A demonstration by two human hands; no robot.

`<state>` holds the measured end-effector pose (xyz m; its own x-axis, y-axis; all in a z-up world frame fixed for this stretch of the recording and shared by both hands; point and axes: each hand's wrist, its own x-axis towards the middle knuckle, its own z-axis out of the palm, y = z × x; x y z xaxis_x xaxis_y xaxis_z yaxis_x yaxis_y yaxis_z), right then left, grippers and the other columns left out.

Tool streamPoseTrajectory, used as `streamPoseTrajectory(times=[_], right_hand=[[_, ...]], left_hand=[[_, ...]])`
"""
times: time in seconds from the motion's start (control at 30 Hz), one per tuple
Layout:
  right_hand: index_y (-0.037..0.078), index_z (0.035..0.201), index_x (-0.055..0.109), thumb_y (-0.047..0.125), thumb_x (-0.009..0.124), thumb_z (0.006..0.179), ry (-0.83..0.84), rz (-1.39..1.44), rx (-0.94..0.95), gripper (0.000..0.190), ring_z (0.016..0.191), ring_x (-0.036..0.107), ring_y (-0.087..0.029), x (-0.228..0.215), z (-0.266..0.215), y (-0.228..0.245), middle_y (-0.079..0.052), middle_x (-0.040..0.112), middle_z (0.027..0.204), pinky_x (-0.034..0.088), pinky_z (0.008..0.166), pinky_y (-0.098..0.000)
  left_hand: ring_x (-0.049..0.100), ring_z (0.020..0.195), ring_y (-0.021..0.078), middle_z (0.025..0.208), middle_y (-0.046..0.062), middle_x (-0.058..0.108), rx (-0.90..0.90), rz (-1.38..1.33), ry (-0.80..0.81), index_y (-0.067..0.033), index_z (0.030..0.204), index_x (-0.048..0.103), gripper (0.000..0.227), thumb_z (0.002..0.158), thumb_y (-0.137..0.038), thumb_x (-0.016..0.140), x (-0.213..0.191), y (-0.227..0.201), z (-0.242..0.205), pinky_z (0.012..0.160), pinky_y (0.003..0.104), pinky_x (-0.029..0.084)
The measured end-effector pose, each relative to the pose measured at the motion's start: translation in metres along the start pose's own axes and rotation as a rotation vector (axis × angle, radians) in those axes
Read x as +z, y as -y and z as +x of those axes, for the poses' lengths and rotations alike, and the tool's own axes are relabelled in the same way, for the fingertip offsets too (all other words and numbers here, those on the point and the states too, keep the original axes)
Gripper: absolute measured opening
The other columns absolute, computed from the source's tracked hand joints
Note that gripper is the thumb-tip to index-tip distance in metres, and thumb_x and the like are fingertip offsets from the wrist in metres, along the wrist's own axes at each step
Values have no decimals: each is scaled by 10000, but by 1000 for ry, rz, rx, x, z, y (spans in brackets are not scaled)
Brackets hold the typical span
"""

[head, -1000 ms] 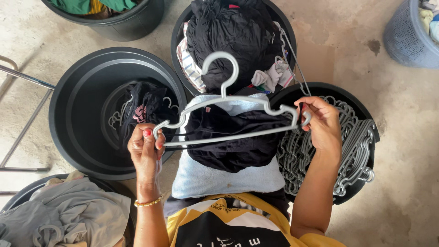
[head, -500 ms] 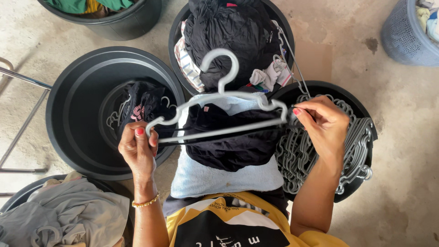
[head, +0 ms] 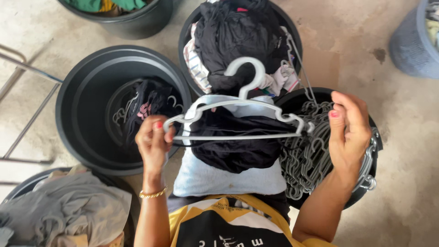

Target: The person sorts through dark clothing in plastic bins by hand, placing items onto plastic hangers one at a time and smoothing them out.

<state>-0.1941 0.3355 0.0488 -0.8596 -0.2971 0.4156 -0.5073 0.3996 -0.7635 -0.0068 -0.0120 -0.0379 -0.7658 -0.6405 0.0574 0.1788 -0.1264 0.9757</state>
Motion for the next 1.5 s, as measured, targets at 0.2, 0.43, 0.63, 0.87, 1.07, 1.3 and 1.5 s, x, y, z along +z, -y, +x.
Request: streamPoseTrajectory(times=[0.2,0.43,0.63,0.87,1.07,1.3,1.5], right_hand=[[5,1218,715,-26,639,994,375,93,212,239,809,682,-94,19,10,-5,-77,733,920,542,741,-235],[-99,1156,700,-59,679,1068,105,237,40,99,827,632,-102,26,-1,-18,-111,715,1021,507,760,-212],[-118,1125,711,-53,695,1088,102,340,20,77,771,628,-98,32,0,-23,-121,712,959,506,726,-197],[-96,1117,718,-63,695,993,313,233,-15,130,731,658,-102,14,2,-28,-122,736,927,518,664,-194],[-121,1091,699,-86,710,1021,314,165,-107,79,781,663,-125,-3,4,-19,-141,727,939,511,713,-191],[-118,1084,735,-81,763,1037,163,-80,-173,66,621,541,-90,13,2,-2,-122,686,820,381,569,-199],[-131,1113,734,-69,716,1128,-1,123,-102,66,675,551,-78,32,4,-21,-120,707,889,383,618,-184]], left_hand=[[384,515,4,725,-22,560,32,-4,86,-23,1039,603,202,1114,-174,492,32,-10,14,460,176,296],[408,573,-5,709,-49,564,-51,217,81,-44,1076,623,132,1071,-174,604,32,-21,6,507,177,344],[408,515,13,680,-14,620,-258,110,272,-28,1003,730,191,1058,-147,591,11,-13,0,465,189,312],[511,600,23,828,-42,701,-362,164,416,25,1049,716,320,777,100,566,-14,16,52,510,186,399],[538,637,34,751,-20,648,-421,137,501,25,1053,769,165,975,-52,646,-11,3,80,559,195,444],[640,719,116,988,70,701,272,625,326,-1,1134,763,217,922,-31,727,23,-24,57,637,251,514],[706,933,157,1511,155,424,213,334,74,-21,1469,435,535,958,14,593,54,-21,15,737,284,629]])
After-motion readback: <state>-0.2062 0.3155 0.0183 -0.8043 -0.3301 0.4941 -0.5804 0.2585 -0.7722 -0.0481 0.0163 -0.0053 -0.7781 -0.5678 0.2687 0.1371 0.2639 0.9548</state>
